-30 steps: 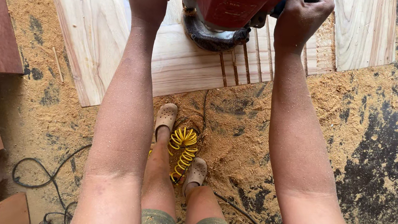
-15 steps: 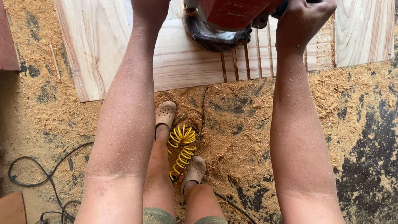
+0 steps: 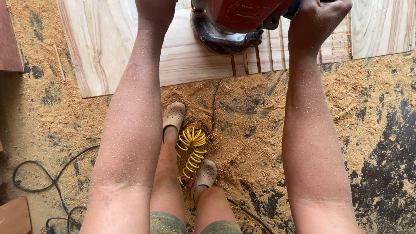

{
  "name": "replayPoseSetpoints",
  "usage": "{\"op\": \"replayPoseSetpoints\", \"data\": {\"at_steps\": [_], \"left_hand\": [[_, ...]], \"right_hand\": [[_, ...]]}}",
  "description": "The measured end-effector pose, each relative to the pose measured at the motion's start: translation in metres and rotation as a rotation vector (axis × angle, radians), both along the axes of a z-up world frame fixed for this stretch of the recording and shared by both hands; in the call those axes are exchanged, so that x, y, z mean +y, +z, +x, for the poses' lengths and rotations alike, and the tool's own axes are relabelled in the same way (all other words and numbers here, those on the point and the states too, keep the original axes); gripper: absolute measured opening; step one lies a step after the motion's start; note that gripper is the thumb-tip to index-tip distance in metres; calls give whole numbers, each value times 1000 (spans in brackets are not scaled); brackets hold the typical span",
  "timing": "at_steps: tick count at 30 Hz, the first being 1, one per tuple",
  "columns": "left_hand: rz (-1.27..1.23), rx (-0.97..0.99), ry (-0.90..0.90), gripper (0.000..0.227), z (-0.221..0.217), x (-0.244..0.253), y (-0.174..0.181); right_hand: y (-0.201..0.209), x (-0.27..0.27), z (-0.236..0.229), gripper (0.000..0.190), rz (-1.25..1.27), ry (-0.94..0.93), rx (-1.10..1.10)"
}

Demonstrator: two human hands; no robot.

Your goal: The person uses a red electric router to cut parallel grooves into a large wooden board. The person moves the router steadily along the wood surface, creating evenly spaced channels while wood shavings accumulate around the work area.

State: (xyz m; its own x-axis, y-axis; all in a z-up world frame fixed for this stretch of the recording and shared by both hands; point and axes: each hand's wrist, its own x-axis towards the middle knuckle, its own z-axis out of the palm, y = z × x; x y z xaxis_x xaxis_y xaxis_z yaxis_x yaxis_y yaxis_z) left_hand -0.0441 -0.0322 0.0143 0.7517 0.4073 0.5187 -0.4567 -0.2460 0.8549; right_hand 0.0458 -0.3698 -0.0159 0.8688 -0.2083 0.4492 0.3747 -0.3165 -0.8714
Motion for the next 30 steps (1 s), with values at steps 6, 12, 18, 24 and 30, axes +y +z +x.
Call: {"op": "replayPoseSetpoints", "data": {"at_steps": [6, 12, 18, 24, 30], "left_hand": [[-65, 36, -10, 29, -11, -8, 3], [-161, 28, -35, 25, -23, -19, 9], [-146, -7, 13, 16, -34, -27, 22], [-186, 72, -46, 7, -46, -34, 32], [-135, 104, -37, 10, -64, -43, 39]], "right_hand": [[23, 5, -21, 29, 76, 76, -33], [44, 5, -42, 17, 15, 80, -156], [51, 2, -55, 13, 61, 107, -127], [54, -1, -64, 14, 64, 125, -112], [53, -10, -80, 14, 92, 123, -57]]}}
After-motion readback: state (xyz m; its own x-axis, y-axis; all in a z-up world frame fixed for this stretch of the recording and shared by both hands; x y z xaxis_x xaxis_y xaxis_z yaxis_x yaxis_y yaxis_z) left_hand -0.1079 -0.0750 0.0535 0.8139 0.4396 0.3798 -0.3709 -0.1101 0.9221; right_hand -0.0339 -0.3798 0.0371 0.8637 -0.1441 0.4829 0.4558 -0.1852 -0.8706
